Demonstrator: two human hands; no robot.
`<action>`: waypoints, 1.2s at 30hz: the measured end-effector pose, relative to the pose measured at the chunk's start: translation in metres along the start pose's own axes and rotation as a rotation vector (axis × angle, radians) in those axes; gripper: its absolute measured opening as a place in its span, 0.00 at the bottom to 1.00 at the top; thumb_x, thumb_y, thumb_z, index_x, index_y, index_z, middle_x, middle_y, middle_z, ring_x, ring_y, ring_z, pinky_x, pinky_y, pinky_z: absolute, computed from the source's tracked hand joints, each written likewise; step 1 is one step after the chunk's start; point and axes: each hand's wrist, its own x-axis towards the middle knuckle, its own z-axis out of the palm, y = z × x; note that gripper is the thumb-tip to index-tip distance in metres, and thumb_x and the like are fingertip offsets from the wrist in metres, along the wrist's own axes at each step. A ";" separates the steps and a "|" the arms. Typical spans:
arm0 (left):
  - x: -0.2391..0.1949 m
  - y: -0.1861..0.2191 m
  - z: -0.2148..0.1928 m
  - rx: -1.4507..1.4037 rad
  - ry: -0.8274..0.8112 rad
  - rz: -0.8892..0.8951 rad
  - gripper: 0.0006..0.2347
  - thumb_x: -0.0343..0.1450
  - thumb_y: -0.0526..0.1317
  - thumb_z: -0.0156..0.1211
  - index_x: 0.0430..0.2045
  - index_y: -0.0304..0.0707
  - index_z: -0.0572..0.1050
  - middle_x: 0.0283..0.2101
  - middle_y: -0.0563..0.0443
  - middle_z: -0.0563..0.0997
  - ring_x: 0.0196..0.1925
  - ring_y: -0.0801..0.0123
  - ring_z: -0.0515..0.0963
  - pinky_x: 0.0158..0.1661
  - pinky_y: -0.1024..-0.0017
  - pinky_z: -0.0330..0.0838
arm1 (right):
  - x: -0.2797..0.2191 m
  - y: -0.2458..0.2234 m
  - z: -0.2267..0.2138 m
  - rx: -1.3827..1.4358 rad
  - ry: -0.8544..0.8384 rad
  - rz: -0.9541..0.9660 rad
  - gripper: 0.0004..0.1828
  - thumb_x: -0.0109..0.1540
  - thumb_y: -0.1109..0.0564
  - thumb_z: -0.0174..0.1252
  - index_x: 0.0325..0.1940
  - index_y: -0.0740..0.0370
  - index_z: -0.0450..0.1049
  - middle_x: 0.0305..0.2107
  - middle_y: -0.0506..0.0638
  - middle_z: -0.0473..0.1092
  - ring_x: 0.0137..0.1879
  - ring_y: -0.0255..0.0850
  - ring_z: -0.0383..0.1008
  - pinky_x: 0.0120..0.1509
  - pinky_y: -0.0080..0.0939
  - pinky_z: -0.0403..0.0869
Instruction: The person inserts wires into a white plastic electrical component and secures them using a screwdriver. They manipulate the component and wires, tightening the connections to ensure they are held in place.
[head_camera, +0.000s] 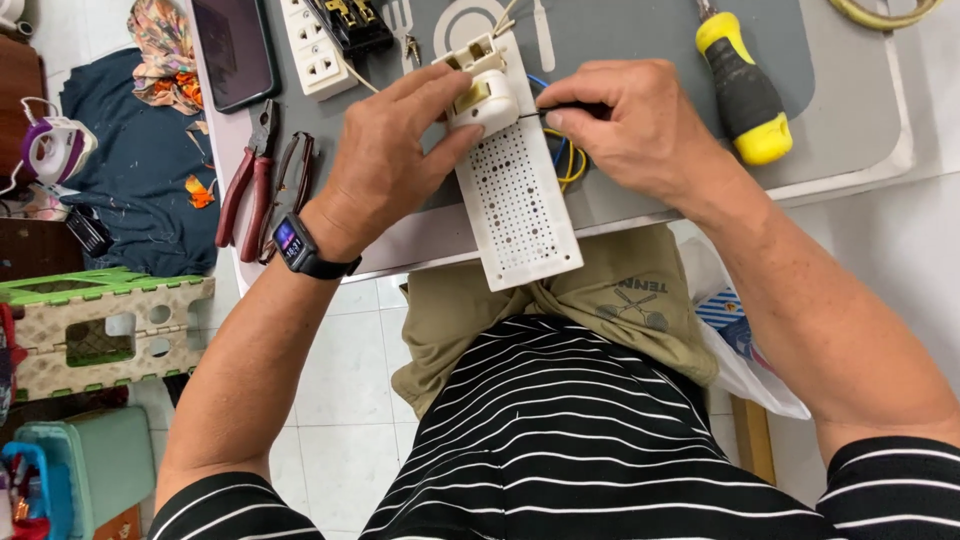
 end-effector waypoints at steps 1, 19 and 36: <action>0.001 -0.001 0.000 0.049 0.003 0.024 0.15 0.72 0.37 0.67 0.50 0.29 0.73 0.52 0.32 0.77 0.51 0.49 0.79 0.48 0.60 0.76 | 0.000 0.002 0.001 -0.006 -0.007 -0.010 0.07 0.62 0.65 0.58 0.43 0.67 0.80 0.30 0.50 0.74 0.31 0.36 0.68 0.34 0.35 0.64; 0.004 0.008 -0.001 -0.007 -0.027 0.010 0.12 0.72 0.32 0.64 0.48 0.25 0.73 0.52 0.36 0.74 0.50 0.50 0.78 0.48 0.60 0.75 | 0.001 0.010 -0.004 0.054 -0.050 0.004 0.08 0.62 0.65 0.57 0.44 0.66 0.79 0.32 0.48 0.74 0.36 0.35 0.69 0.40 0.34 0.66; 0.004 0.013 0.008 -0.024 0.042 -0.034 0.10 0.73 0.33 0.62 0.46 0.27 0.74 0.51 0.38 0.75 0.51 0.51 0.77 0.51 0.61 0.72 | 0.000 0.012 -0.003 0.068 -0.017 0.022 0.08 0.61 0.64 0.57 0.42 0.64 0.79 0.33 0.47 0.75 0.38 0.35 0.71 0.42 0.34 0.67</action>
